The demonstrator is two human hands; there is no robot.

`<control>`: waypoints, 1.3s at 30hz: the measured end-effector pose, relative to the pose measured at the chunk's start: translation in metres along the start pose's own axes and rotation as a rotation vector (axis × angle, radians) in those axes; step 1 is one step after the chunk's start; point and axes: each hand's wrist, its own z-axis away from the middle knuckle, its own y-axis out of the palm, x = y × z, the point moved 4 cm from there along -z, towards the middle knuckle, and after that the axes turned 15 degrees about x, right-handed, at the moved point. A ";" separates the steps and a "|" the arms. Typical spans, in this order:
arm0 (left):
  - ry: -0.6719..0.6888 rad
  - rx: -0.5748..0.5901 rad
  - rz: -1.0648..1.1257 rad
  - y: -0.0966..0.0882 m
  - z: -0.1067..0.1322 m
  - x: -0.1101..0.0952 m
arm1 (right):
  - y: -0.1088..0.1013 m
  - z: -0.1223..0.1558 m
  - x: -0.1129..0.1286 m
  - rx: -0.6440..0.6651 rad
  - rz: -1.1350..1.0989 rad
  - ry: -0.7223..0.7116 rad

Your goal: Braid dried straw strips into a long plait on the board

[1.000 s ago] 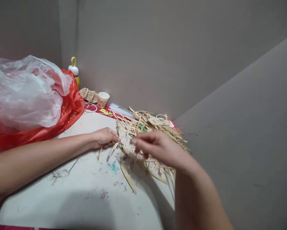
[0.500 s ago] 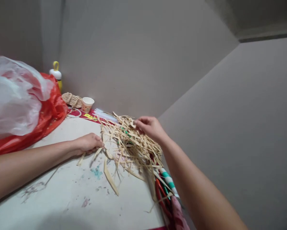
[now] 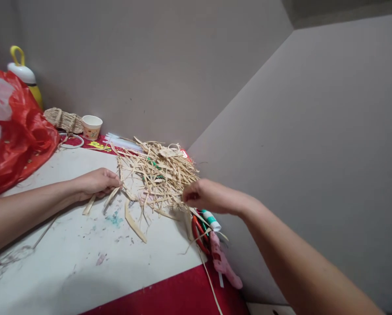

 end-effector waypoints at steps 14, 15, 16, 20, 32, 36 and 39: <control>0.036 -0.021 -0.006 0.005 0.009 -0.004 | 0.055 0.018 0.007 -0.335 -0.287 -0.002; 0.039 -0.020 -0.004 0.006 0.010 -0.005 | 0.045 0.022 0.012 -0.421 -0.388 -0.037; 0.043 -0.018 -0.002 0.006 0.011 -0.006 | 0.036 0.026 0.017 -0.509 -0.465 -0.065; 0.044 -0.006 0.007 0.004 0.011 -0.006 | 0.026 0.029 0.029 -0.545 -0.469 -0.112; 0.030 0.020 0.050 0.004 0.009 -0.007 | 0.168 0.077 0.006 0.054 0.059 0.553; 0.050 0.034 0.052 0.002 0.009 -0.005 | 0.203 0.074 0.012 0.099 0.033 0.554; 0.051 0.038 0.061 0.002 0.011 -0.005 | 0.202 0.074 0.011 0.046 -0.032 0.557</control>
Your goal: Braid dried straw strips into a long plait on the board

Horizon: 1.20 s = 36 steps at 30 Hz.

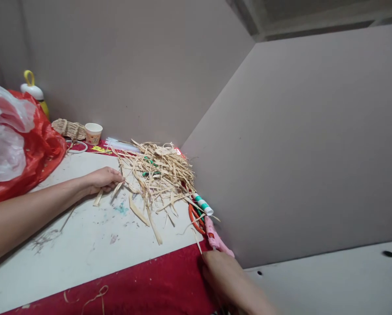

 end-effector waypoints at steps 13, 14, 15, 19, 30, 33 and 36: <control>0.005 0.007 0.017 -0.003 -0.002 0.004 | -0.112 -0.021 0.028 -0.285 -0.949 -0.354; 0.005 0.004 0.019 -0.003 -0.001 0.004 | -0.112 -0.033 0.031 -0.262 -0.874 -0.359; 0.005 0.001 0.018 -0.003 -0.001 0.005 | -0.114 -0.043 0.031 -0.303 -0.792 -0.349; 0.004 0.005 0.014 -0.005 -0.001 0.007 | -0.121 -0.055 0.039 -0.541 -0.312 -0.478; 0.006 0.011 0.000 -0.005 -0.005 0.010 | -0.111 -0.051 0.081 -0.411 0.178 -0.821; 0.002 0.021 -0.002 -0.005 -0.006 0.010 | -0.139 -0.051 0.060 -0.527 -0.116 -0.931; -0.008 0.033 -0.008 -0.005 -0.008 0.009 | -0.178 -0.049 0.023 -0.644 -0.568 -0.822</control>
